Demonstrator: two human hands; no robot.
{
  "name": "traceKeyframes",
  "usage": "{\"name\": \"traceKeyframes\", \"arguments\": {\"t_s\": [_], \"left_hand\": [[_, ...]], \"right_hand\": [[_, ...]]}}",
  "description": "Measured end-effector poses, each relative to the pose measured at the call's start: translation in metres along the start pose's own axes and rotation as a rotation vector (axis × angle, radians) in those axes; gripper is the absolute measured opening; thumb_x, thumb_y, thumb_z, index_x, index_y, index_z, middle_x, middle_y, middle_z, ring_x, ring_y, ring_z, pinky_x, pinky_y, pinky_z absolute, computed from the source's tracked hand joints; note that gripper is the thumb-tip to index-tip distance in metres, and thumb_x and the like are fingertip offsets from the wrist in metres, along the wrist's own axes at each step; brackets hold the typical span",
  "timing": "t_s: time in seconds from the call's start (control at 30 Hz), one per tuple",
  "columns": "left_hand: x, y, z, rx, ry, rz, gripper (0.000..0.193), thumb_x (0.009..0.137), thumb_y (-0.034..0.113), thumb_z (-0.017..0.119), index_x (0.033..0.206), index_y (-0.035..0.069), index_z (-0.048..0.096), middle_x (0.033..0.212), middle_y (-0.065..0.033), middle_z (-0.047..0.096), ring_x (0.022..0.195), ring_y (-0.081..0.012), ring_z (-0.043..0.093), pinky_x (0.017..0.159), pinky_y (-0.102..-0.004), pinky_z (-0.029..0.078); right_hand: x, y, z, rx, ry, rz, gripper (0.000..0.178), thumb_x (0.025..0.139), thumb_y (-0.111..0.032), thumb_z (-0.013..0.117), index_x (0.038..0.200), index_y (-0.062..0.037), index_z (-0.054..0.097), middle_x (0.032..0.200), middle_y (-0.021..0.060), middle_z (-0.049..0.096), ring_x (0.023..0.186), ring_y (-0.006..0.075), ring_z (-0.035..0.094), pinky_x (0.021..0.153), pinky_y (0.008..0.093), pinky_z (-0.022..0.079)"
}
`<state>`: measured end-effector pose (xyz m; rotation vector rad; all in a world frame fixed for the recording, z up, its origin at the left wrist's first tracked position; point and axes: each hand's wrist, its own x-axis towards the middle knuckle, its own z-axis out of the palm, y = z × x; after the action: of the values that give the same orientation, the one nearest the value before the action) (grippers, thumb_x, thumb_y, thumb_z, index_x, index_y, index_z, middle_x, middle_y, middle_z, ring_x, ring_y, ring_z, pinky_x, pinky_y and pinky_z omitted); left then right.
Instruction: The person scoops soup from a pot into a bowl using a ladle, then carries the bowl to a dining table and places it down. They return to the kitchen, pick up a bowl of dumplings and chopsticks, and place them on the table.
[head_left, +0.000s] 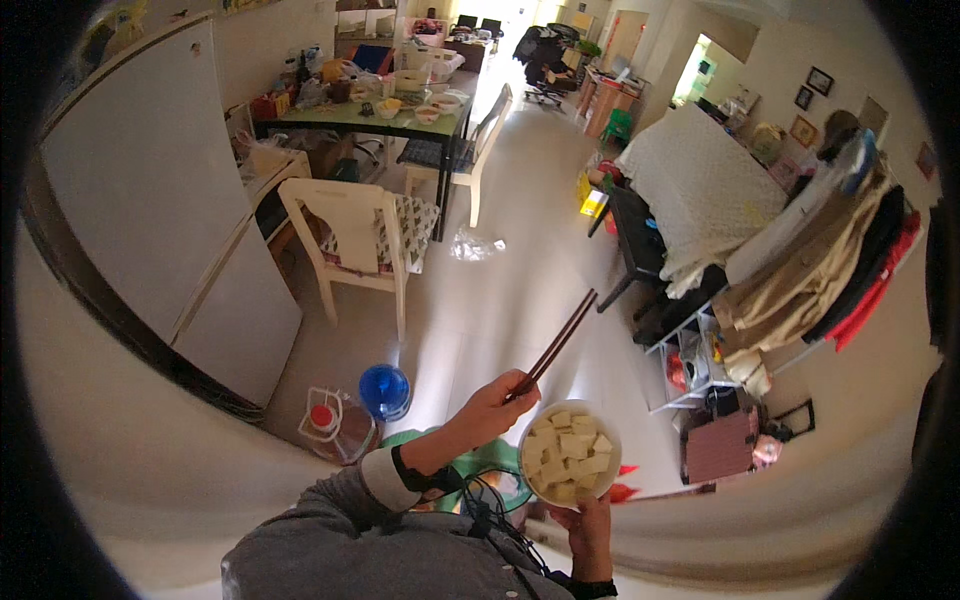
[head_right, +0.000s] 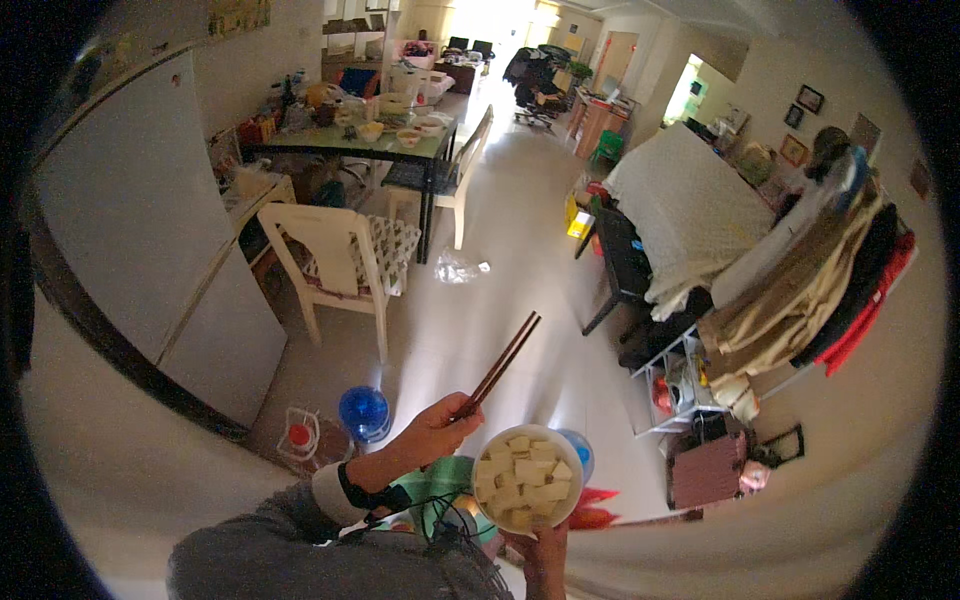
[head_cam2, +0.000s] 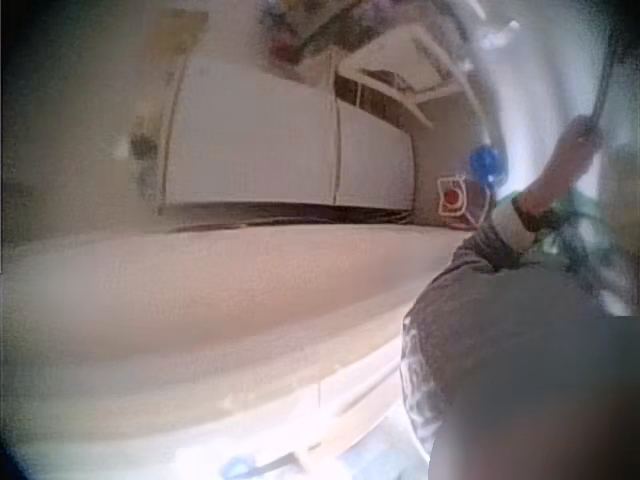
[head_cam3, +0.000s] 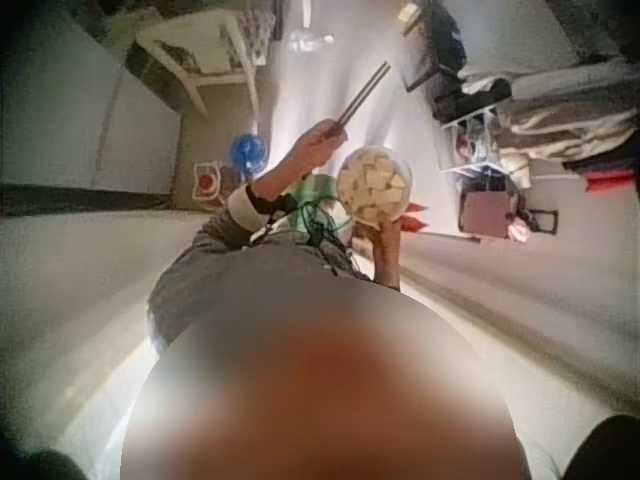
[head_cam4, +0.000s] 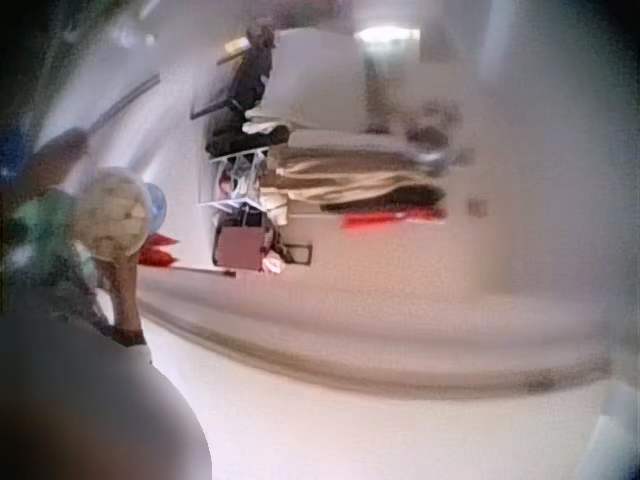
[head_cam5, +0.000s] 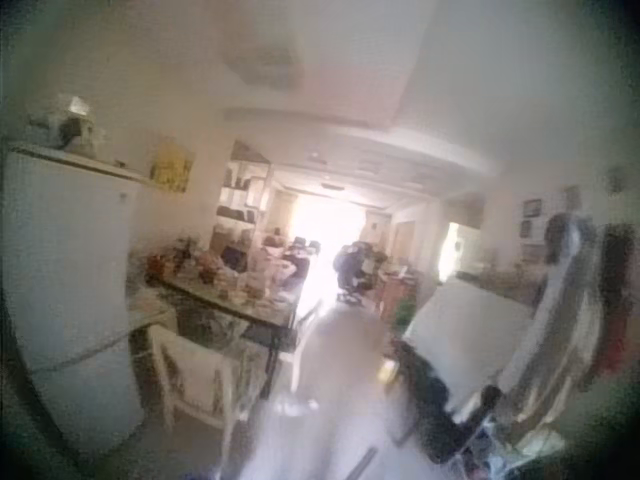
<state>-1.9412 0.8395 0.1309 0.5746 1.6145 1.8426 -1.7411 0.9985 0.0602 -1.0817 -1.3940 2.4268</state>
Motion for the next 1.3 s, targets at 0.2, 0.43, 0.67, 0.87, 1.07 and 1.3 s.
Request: {"name": "traceKeyframes", "arguments": {"t_s": [0.2,0.43,0.67,0.87,1.07,1.3], "left_hand": [[0.133,0.004,-0.058,0.073,0.184,0.065,0.013,0.095,0.022,0.051,0.101,0.010,0.050,0.068,0.0062,0.042,0.051,-0.0020,0.036,0.043,-0.0178,0.029],[0.245,0.041,-0.132,-0.101,0.497,-0.017,0.009,0.095,0.018,0.051,0.098,0.010,0.049,0.060,0.0063,0.039,0.045,-0.0026,0.034,0.039,-0.0194,0.027],[0.322,0.060,-0.239,-0.168,0.757,-0.005,0.013,0.097,0.021,0.046,0.097,0.008,0.049,0.056,0.0043,0.037,0.041,-0.0050,0.033,0.038,-0.0212,0.027],[0.396,0.074,-0.362,-0.251,0.957,0.152,0.019,0.097,0.026,0.045,0.095,0.008,0.049,0.056,0.0048,0.035,0.042,-0.0048,0.032,0.039,-0.0222,0.029],[0.500,0.114,-0.445,-0.378,0.952,0.135,0.021,0.097,0.030,0.046,0.094,0.009,0.050,0.061,0.0055,0.033,0.044,-0.0052,0.032,0.041,-0.0220,0.030],[0.618,0.137,-0.535,-0.351,0.930,0.201,0.022,0.097,0.030,0.045,0.096,0.008,0.049,0.065,0.0039,0.038,0.047,-0.0058,0.034,0.043,-0.0225,0.034]], "right_hand": [[0.155,-0.075,0.040,0.031,-0.071,-0.083,0.064,0.076,-0.010,0.051,0.134,-0.0089,0.026,0.118,0.0218,0.053,0.081,0.0366,0.066,0.062,0.0403,0.061],[0.323,-0.176,0.124,-0.142,-0.251,0.007,0.059,0.078,-0.014,0.051,0.132,-0.0088,0.028,0.113,0.0206,0.057,0.075,0.0331,0.068,0.056,0.0325,0.060],[0.477,-0.242,0.232,-0.209,-0.441,0.066,0.055,0.081,-0.014,0.047,0.132,-0.0088,0.028,0.115,0.0193,0.057,0.077,0.0326,0.068,0.058,0.0319,0.060],[0.579,-0.284,0.334,-0.245,-0.415,0.064,0.057,0.080,-0.013,0.045,0.134,-0.0083,0.027,0.117,0.0198,0.055,0.081,0.0331,0.067,0.060,0.0319,0.060],[0.664,-0.331,0.409,-0.294,-0.332,0.064,0.059,0.078,-0.015,0.047,0.134,-0.0078,0.028,0.118,0.0196,0.054,0.086,0.0328,0.066,0.059,0.0330,0.059],[0.779,-0.380,0.495,-0.318,-0.413,0.031,0.057,0.078,-0.021,0.053,0.129,-0.0071,0.031,0.111,0.0211,0.057,0.075,0.0327,0.068,0.059,0.0327,0.059]]}}
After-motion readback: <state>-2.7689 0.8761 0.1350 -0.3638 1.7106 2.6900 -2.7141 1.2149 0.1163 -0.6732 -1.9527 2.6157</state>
